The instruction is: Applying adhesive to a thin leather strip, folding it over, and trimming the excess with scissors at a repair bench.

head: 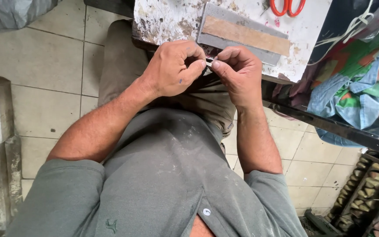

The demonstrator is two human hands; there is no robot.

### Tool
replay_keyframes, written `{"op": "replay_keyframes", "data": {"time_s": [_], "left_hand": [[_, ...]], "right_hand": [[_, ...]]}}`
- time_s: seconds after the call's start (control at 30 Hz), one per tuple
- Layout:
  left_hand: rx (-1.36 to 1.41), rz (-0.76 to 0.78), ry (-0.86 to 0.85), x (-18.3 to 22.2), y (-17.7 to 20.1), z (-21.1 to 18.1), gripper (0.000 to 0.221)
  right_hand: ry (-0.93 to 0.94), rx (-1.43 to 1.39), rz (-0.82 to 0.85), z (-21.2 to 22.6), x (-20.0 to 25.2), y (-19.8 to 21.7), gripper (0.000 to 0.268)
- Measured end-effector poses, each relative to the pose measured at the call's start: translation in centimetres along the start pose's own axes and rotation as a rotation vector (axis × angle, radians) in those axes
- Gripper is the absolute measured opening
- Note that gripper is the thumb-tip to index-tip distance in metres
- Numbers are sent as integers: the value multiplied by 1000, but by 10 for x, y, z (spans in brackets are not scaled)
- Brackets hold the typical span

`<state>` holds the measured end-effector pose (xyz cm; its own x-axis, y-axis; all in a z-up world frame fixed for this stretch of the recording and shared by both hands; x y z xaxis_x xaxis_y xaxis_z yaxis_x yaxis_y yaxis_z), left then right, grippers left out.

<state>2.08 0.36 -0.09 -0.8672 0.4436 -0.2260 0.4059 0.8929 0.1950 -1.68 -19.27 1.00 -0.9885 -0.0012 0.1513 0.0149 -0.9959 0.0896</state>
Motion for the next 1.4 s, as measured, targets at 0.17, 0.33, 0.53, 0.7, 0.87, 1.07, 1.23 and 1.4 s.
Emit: {"op": "replay_keyframes", "data": {"time_s": [0.17,0.33,0.53,0.7,0.87,1.07,1.23,1.4], "left_hand": [[51,4,58,-7,9,-7,13],[-147,-175,-118,-10,16,0,33],[-349,-127,-477,-18,17,15,29],[-439,-147,-509,-15,15,23,33],[-434,-148,-507,-15,16,24,26],[-405,-156,-488,-14,17,25,26],[-373,-168,-492,-16,18,26,31],[-493,-97,-407,-16,12,27,32]], "right_hand": [[168,220,-89,7,-10,1,14],[261,301,-120,21,-38,7,20],[80,245,-57,24,-66,-3,22],[-94,202,-99,22,-76,-7,24],[-122,249,-98,24,-79,-8,23],[-150,247,-134,21,-81,-11,24],[-152,313,-155,21,-80,-10,22],[-89,285,-116,16,-81,-7,23]]}}
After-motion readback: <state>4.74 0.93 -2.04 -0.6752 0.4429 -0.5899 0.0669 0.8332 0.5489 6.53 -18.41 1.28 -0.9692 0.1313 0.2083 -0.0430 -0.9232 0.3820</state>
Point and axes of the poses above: each hand's wrist, its own x-axis away from the middle knuckle, its own y-axis out of the back of the hand, z = x × y, the point moved 1 cm from there along -x, towards the middle knuckle, and after that the axes turned 6 degrees about x, right-handed, at the moved point
